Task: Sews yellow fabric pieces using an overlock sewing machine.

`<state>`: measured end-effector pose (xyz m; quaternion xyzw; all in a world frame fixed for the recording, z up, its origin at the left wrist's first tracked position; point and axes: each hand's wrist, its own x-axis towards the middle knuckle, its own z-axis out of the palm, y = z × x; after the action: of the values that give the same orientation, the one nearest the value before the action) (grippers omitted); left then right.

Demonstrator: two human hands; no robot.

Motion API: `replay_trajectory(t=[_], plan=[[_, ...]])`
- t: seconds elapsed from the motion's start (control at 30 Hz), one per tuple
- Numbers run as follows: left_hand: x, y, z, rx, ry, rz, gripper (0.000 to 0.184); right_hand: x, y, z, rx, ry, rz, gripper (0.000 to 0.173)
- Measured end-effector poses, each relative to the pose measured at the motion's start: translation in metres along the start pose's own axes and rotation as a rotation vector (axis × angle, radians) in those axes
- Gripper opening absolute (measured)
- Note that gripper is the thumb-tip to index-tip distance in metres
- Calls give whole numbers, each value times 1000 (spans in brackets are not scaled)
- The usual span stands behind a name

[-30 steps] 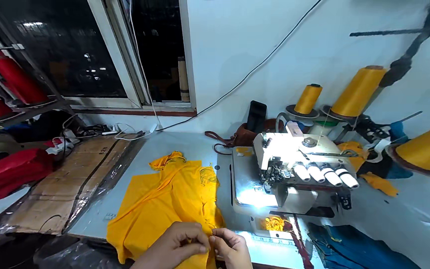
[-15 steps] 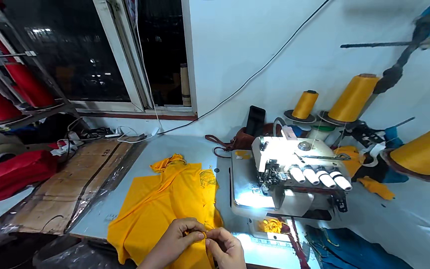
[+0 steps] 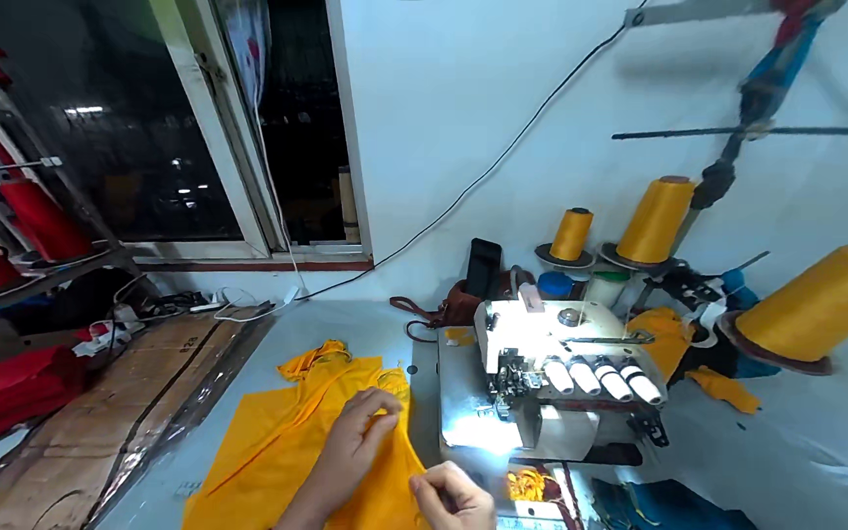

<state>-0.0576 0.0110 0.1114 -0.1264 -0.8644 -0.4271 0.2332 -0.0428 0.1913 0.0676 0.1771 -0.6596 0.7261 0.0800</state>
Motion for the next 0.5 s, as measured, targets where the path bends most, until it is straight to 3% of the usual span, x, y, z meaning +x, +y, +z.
replay_trajectory(t=[0.13, 0.2, 0.37, 0.5], plan=[[55, 17, 61, -213, -70, 75, 20, 21, -22, -45, 88, 201, 105, 6], [65, 25, 82, -262, -132, 93, 19, 20, -15, -61, 67, 188, 76, 6], [61, 23, 98, -296, -212, 85, 19, 7, 13, -73, -31, 208, -4, 18], [57, 21, 99, -286, -203, 54, 17, 6, 19, -79, -62, 212, -12, 10]])
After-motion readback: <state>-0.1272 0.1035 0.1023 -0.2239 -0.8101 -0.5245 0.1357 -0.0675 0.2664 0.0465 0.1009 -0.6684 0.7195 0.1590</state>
